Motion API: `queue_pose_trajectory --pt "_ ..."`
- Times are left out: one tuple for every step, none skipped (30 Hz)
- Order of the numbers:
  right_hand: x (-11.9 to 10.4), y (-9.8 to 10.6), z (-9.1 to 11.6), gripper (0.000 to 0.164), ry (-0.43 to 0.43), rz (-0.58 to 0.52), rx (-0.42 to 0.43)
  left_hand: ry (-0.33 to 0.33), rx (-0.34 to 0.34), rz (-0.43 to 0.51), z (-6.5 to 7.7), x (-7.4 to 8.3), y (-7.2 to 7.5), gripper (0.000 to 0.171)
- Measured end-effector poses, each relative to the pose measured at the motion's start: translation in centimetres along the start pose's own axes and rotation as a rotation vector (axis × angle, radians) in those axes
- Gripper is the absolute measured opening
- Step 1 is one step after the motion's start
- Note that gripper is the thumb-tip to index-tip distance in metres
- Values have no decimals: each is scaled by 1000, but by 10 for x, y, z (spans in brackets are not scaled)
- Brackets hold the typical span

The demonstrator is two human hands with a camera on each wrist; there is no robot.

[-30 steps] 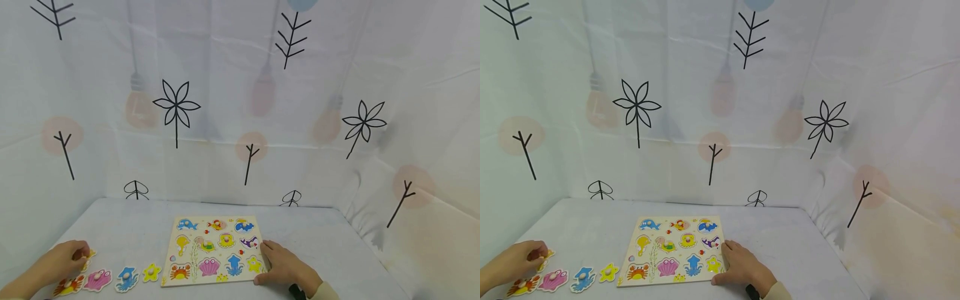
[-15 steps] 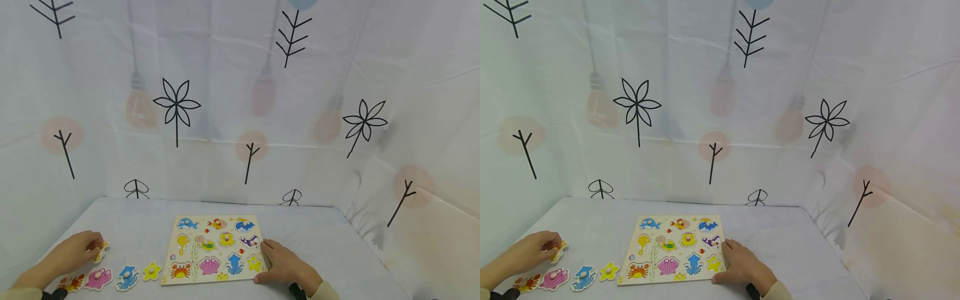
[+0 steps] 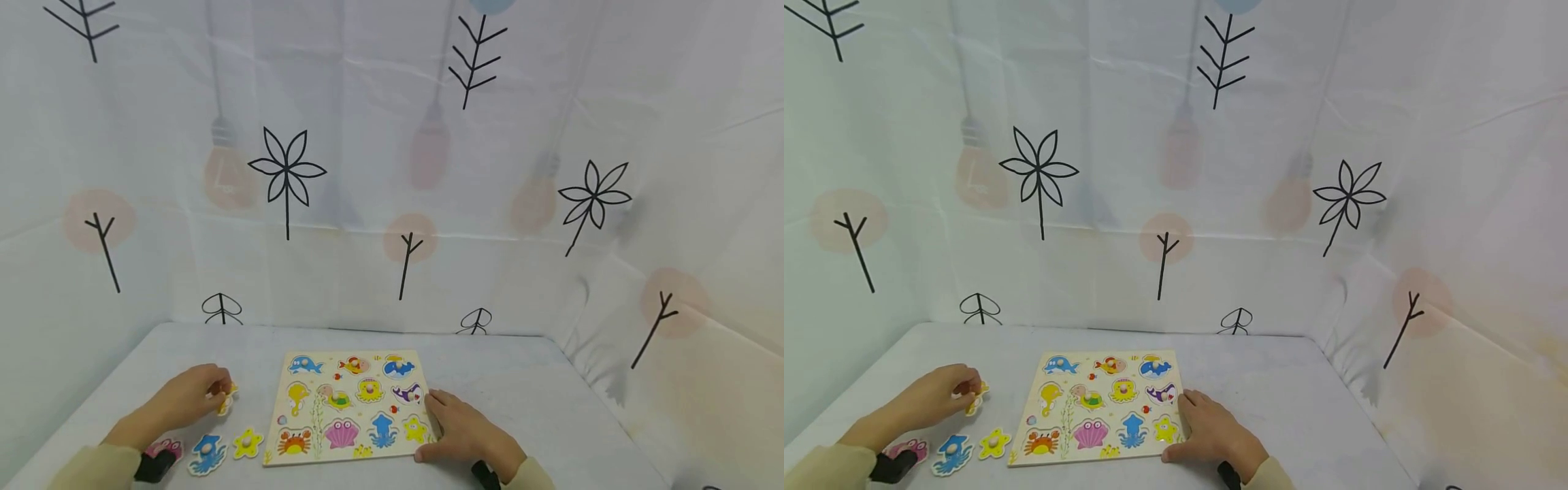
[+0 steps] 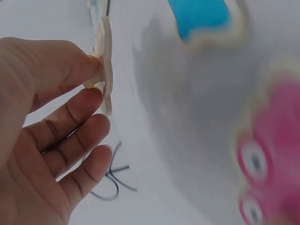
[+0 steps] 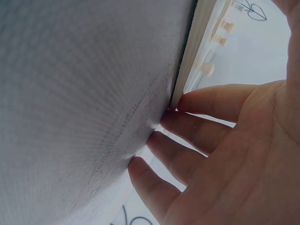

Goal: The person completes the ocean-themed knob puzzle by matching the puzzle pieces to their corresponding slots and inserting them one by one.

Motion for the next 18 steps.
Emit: queue_pose_trajectory --pt "0 0 0 109 -1 -1 0 -3 -5 3 -3 6 -3 12" --pt "0 0 0 109 -3 -2 -2 -6 -8 5 -5 11 -6 12" --pt "0 0 0 109 -3 -4 -1 -9 -13 9 -7 16 -8 12" --pt "0 -1 0 108 -2 -5 -1 -14 -16 9 -10 21 -11 12" --pt "0 -1 0 108 -4 -6 -1 -17 -18 11 -12 26 -14 12" --pt "0 -1 0 108 -4 -4 -1 -22 -17 10 -14 31 -15 12" --pt "0 -2 0 108 -4 -4 0 -29 -13 9 -17 36 -17 13" --pt "1 -2 0 108 -5 -3 1 -44 -9 7 -19 41 -18 13" --pt "1 -2 0 108 -6 -4 1 -61 -6 7 -21 45 -20 13" --pt "1 -2 0 108 -8 -6 -1 -77 -3 5 -23 50 -21 14" --pt "1 -2 0 108 -10 -8 -2 -90 -3 6 -25 55 -23 14" --pt "1 -2 -1 109 -13 -6 -3 -105 -5 4 -27 60 -25 14" --pt "2 -3 -1 109 -17 -8 -5 -118 -10 8 -28 64 -27 13" --pt "2 -3 -1 109 -19 -10 -8 -136 -14 7 -29 68 -30 13" --pt "2 -3 -2 109 -20 -11 -9 -143 -21 11 -30 72 -32 13" --pt "2 -3 -2 109 -20 -12 -11 -147 -28 14 -31 76 -35 13" --pt "2 -3 -1 109 -20 -11 -12 -152 -35 18 -32 79 -38 12" --pt "2 -3 -1 108 -18 -11 -13 -158 -41 19 -33 81 -40 12"
Point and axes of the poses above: each hand's wrist, its own z-axis away from the middle knuckle, its own y-axis out of the back of the hand, x = y × z, the point moved 7 cm from there along -z, towards the middle knuckle, and after that the axes turned 10 degrees about z, right-handed, at the moved point
